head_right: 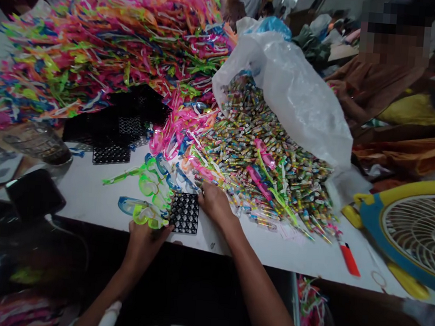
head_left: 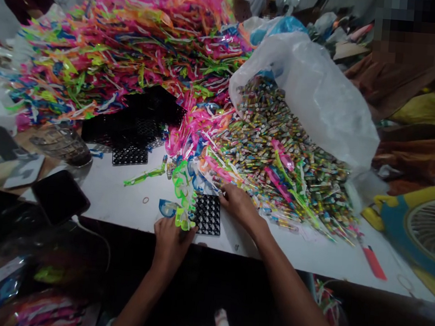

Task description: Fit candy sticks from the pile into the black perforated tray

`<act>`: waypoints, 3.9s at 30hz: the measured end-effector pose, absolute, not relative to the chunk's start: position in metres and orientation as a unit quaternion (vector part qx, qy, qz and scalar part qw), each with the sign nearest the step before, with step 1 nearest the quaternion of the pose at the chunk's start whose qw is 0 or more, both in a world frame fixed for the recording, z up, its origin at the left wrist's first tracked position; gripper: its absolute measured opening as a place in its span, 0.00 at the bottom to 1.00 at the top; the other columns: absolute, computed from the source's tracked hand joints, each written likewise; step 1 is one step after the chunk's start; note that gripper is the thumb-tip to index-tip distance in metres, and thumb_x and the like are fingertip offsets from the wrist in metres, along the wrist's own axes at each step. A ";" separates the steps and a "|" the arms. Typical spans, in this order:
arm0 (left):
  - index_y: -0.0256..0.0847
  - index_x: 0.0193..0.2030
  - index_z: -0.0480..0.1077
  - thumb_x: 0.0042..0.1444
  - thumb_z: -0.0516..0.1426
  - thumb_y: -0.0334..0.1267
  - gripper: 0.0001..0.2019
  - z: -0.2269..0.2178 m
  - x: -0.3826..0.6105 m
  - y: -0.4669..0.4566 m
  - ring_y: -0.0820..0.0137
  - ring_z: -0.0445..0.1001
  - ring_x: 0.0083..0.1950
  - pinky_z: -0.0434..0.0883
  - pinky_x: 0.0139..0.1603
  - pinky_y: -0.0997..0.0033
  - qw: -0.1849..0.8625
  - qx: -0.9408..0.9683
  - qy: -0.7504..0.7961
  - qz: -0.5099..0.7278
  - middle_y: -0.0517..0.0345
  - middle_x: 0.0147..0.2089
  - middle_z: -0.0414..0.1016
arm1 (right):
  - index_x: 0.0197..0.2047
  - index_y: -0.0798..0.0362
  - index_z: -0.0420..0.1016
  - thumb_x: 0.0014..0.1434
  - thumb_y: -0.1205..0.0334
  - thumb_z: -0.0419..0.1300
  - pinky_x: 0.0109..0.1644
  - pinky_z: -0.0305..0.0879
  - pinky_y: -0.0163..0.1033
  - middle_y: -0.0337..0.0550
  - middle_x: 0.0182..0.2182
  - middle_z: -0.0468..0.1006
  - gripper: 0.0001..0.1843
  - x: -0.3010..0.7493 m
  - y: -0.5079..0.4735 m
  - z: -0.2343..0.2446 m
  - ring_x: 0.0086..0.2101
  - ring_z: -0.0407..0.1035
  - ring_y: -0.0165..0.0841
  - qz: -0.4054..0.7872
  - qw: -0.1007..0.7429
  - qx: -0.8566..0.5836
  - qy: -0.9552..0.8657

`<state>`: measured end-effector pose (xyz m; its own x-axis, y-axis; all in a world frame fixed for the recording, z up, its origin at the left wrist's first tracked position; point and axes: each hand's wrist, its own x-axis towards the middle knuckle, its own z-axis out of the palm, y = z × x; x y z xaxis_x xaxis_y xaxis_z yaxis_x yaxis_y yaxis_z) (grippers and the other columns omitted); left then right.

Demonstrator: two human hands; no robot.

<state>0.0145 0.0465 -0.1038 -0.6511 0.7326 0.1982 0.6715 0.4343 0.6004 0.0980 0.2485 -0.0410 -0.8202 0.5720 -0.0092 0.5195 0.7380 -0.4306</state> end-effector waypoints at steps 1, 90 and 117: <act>0.43 0.40 0.73 0.58 0.56 0.45 0.10 -0.104 0.014 0.047 0.58 0.70 0.49 0.59 0.52 0.55 0.043 0.418 0.844 0.334 0.54 0.43 0.76 | 0.37 0.53 0.71 0.54 0.68 0.54 0.40 0.60 0.39 0.45 0.35 0.77 0.08 0.099 0.248 -0.041 0.36 0.69 0.36 0.219 0.074 -0.295 -0.927; 0.43 0.41 0.73 0.55 0.58 0.46 0.12 -0.113 0.007 0.046 0.55 0.73 0.49 0.61 0.51 0.54 0.036 0.417 0.837 0.353 0.51 0.44 0.78 | 0.37 0.51 0.65 0.55 0.54 0.55 0.29 0.64 0.36 0.35 0.25 0.71 0.10 0.114 0.238 -0.070 0.24 0.67 0.30 0.434 0.230 -0.371 -0.788; 0.44 0.38 0.75 0.53 0.60 0.43 0.09 -0.112 0.006 0.048 0.55 0.73 0.47 0.62 0.49 0.53 0.036 0.415 0.835 0.360 0.52 0.42 0.79 | 0.51 0.56 0.68 0.58 0.62 0.55 0.47 0.65 0.52 0.57 0.45 0.71 0.18 0.136 0.238 -0.062 0.45 0.67 0.46 0.171 0.241 -0.451 -0.842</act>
<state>0.0055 0.0476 -0.1118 -0.6534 0.7186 0.2380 0.6663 0.3967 0.6314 0.1360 0.2377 -0.0623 -0.4776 0.8418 0.2515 0.6772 0.5351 -0.5050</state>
